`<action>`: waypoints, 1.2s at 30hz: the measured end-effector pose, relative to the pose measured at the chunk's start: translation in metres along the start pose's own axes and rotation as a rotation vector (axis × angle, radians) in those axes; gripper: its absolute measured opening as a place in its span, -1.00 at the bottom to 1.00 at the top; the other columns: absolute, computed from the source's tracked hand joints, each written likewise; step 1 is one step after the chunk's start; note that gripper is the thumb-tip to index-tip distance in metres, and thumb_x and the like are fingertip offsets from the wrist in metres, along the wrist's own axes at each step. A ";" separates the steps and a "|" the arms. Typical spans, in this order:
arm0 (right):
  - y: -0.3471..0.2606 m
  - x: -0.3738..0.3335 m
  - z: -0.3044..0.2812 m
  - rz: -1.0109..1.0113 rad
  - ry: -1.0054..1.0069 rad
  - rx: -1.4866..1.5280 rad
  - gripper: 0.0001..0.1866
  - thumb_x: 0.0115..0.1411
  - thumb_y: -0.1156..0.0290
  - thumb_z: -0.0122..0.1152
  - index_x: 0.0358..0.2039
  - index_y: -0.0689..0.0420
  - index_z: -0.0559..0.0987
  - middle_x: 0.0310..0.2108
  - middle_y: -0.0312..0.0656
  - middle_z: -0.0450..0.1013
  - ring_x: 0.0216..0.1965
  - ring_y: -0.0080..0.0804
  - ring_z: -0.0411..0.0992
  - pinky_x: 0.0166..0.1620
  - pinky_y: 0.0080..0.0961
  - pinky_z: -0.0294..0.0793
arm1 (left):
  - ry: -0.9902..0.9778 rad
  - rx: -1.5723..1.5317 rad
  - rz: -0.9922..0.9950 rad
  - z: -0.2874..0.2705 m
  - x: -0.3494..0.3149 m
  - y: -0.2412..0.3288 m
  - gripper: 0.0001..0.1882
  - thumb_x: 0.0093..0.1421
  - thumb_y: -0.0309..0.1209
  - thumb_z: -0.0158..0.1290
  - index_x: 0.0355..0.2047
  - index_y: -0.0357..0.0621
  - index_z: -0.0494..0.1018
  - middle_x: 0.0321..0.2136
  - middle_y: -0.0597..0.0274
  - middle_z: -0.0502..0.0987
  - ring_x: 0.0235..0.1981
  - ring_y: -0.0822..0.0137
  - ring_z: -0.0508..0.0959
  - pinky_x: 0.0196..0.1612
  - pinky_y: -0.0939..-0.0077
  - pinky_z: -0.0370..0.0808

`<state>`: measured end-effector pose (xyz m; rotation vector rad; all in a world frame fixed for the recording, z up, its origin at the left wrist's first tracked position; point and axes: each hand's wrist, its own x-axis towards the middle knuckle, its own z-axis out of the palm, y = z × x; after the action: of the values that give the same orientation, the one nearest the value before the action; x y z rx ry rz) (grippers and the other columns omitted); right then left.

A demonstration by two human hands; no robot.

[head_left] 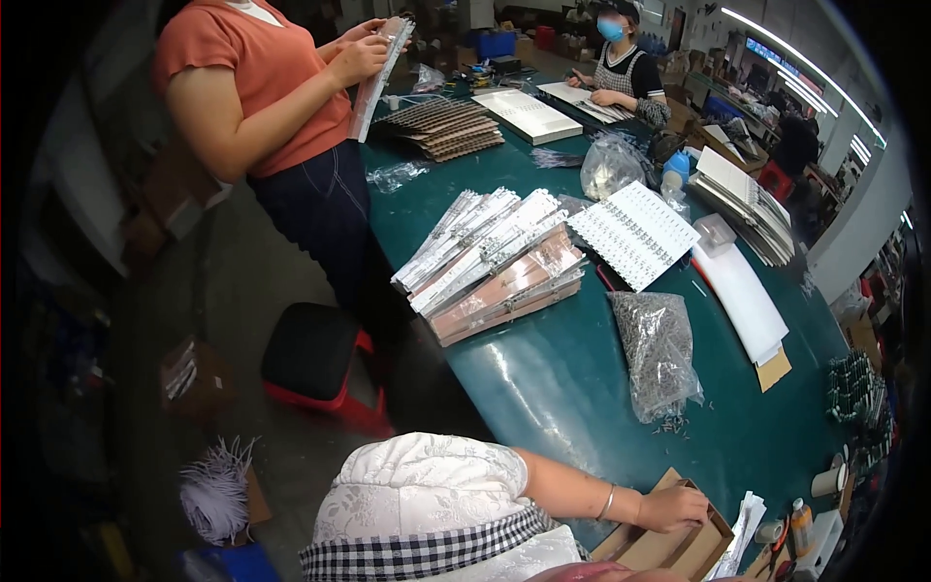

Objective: The person places components from a cardboard box onto LED light strips and solders them using a handheld soldering tool.

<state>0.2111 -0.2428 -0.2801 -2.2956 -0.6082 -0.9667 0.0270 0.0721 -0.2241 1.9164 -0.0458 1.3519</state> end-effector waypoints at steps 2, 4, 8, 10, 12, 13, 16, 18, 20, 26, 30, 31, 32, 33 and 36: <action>0.001 -0.001 -0.001 -0.012 0.007 -0.008 -0.72 0.22 0.40 0.12 -0.59 0.29 0.53 -0.67 0.02 0.42 -0.68 -0.06 0.32 -0.54 -0.26 0.35 | -0.003 0.003 -0.009 0.000 -0.001 0.000 -0.91 0.13 -0.51 0.09 -0.40 -0.20 0.39 -0.44 0.10 0.38 -0.37 0.04 0.42 -0.30 0.20 0.37; 0.002 0.000 -0.001 -0.021 0.014 -0.019 -0.70 0.23 0.40 0.11 -0.60 0.29 0.51 -0.69 0.01 0.41 -0.69 -0.06 0.30 -0.55 -0.26 0.33 | -0.007 0.003 -0.017 0.001 0.000 0.000 -0.91 0.13 -0.51 0.09 -0.40 -0.20 0.38 -0.45 0.10 0.38 -0.37 0.04 0.42 -0.30 0.20 0.37; -0.005 0.003 -0.003 -0.050 0.022 -0.016 -0.68 0.25 0.39 0.08 -0.63 0.27 0.50 -0.70 0.00 0.39 -0.71 -0.06 0.27 -0.56 -0.26 0.32 | -0.015 0.005 -0.041 -0.001 -0.001 0.000 -0.90 0.13 -0.51 0.09 -0.40 -0.19 0.37 -0.44 0.10 0.39 -0.37 0.04 0.41 -0.29 0.20 0.36; -0.009 0.005 -0.004 -0.061 0.031 0.000 -0.67 0.25 0.38 0.08 -0.63 0.26 0.50 -0.69 -0.01 0.40 -0.70 -0.07 0.28 -0.56 -0.26 0.33 | -0.020 0.005 -0.050 0.001 -0.001 -0.001 -0.90 0.13 -0.51 0.09 -0.40 -0.19 0.37 -0.44 0.11 0.39 -0.37 0.04 0.42 -0.29 0.20 0.36; -0.011 0.006 -0.005 -0.072 0.041 0.016 -0.67 0.26 0.38 0.08 -0.63 0.25 0.50 -0.69 -0.02 0.41 -0.70 -0.07 0.29 -0.56 -0.26 0.33 | -0.022 0.016 -0.041 0.001 -0.001 -0.001 -0.91 0.13 -0.51 0.09 -0.39 -0.18 0.38 -0.44 0.12 0.40 -0.36 0.04 0.42 -0.29 0.20 0.37; -0.012 0.007 -0.005 -0.082 0.059 0.007 -0.67 0.26 0.38 0.08 -0.63 0.24 0.51 -0.69 -0.02 0.41 -0.70 -0.07 0.30 -0.55 -0.26 0.34 | -0.022 0.016 -0.042 0.001 -0.002 -0.001 -0.91 0.13 -0.51 0.09 -0.39 -0.18 0.38 -0.44 0.12 0.40 -0.36 0.04 0.42 -0.29 0.20 0.37; -0.010 0.007 -0.004 -0.092 0.077 0.024 -0.67 0.26 0.37 0.09 -0.63 0.23 0.51 -0.68 -0.03 0.41 -0.69 -0.08 0.31 -0.55 -0.26 0.35 | -0.030 0.026 -0.039 0.002 -0.003 -0.002 -0.91 0.12 -0.51 0.10 -0.38 -0.17 0.40 -0.43 0.13 0.40 -0.36 0.05 0.43 -0.28 0.21 0.37; -0.007 0.006 -0.004 -0.093 0.076 0.048 -0.68 0.25 0.37 0.09 -0.63 0.23 0.51 -0.68 -0.03 0.42 -0.69 -0.08 0.31 -0.55 -0.26 0.34 | -0.035 0.026 -0.050 0.002 -0.003 -0.002 -0.91 0.11 -0.50 0.12 -0.39 -0.16 0.41 -0.42 0.14 0.41 -0.35 0.06 0.44 -0.28 0.22 0.38; -0.002 0.006 -0.006 -0.096 0.040 -0.008 -0.68 0.24 0.34 0.10 -0.63 0.22 0.52 -0.68 -0.04 0.42 -0.68 -0.08 0.33 -0.55 -0.26 0.33 | -0.031 0.024 -0.040 0.003 -0.004 -0.003 -0.91 0.11 -0.50 0.12 -0.39 -0.16 0.41 -0.42 0.14 0.42 -0.35 0.06 0.44 -0.28 0.22 0.38; -0.035 0.012 -0.017 -0.011 0.034 -0.023 -0.68 0.22 0.33 0.11 -0.64 0.21 0.51 -0.68 -0.03 0.42 -0.68 -0.06 0.31 -0.56 -0.25 0.32 | -0.011 0.026 -0.037 0.004 -0.005 -0.005 -0.90 0.08 -0.52 0.14 -0.41 -0.16 0.42 -0.43 0.14 0.43 -0.35 0.06 0.45 -0.29 0.22 0.40; -0.024 0.009 -0.012 -0.030 0.011 0.010 -0.68 0.22 0.35 0.12 -0.64 0.23 0.51 -0.68 -0.02 0.42 -0.69 -0.06 0.30 -0.56 -0.24 0.32 | 0.000 0.044 -0.030 0.003 -0.005 -0.007 -0.88 0.05 -0.52 0.16 -0.43 -0.17 0.42 -0.44 0.14 0.44 -0.34 0.06 0.46 -0.29 0.22 0.40; -0.008 0.007 -0.006 -0.071 0.035 -0.020 -0.69 0.21 0.36 0.12 -0.64 0.23 0.51 -0.68 -0.02 0.42 -0.69 -0.06 0.31 -0.56 -0.24 0.32 | -0.002 0.039 -0.027 0.004 -0.004 -0.008 -0.88 0.05 -0.52 0.16 -0.43 -0.17 0.42 -0.44 0.14 0.44 -0.34 0.06 0.46 -0.29 0.22 0.40; 0.006 0.005 0.001 -0.111 0.059 -0.050 -0.69 0.21 0.37 0.13 -0.64 0.24 0.51 -0.68 -0.01 0.42 -0.69 -0.07 0.31 -0.56 -0.25 0.32 | -0.009 0.030 -0.022 0.005 -0.002 -0.008 -0.87 0.04 -0.52 0.17 -0.43 -0.17 0.42 -0.44 0.14 0.44 -0.34 0.06 0.46 -0.28 0.22 0.41; 0.000 0.007 0.002 -0.112 0.057 -0.045 -0.69 0.21 0.37 0.13 -0.64 0.24 0.51 -0.68 -0.01 0.42 -0.69 -0.07 0.31 -0.56 -0.25 0.32 | -0.013 0.029 -0.021 0.004 -0.003 -0.009 -0.87 0.04 -0.52 0.17 -0.44 -0.17 0.42 -0.45 0.14 0.44 -0.34 0.06 0.46 -0.28 0.22 0.41; -0.016 0.012 0.000 -0.096 0.088 -0.047 -0.70 0.22 0.40 0.12 -0.63 0.25 0.54 -0.67 -0.03 0.45 -0.69 -0.10 0.32 -0.55 -0.28 0.35 | -0.016 0.022 -0.016 0.002 -0.002 -0.008 -0.87 0.03 -0.51 0.18 -0.43 -0.16 0.42 -0.44 0.15 0.44 -0.34 0.06 0.46 -0.27 0.22 0.41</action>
<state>0.2092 -0.2288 -0.2662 -2.2687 -0.6706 -1.1325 0.0314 0.0761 -0.2302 1.9416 -0.0239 1.3317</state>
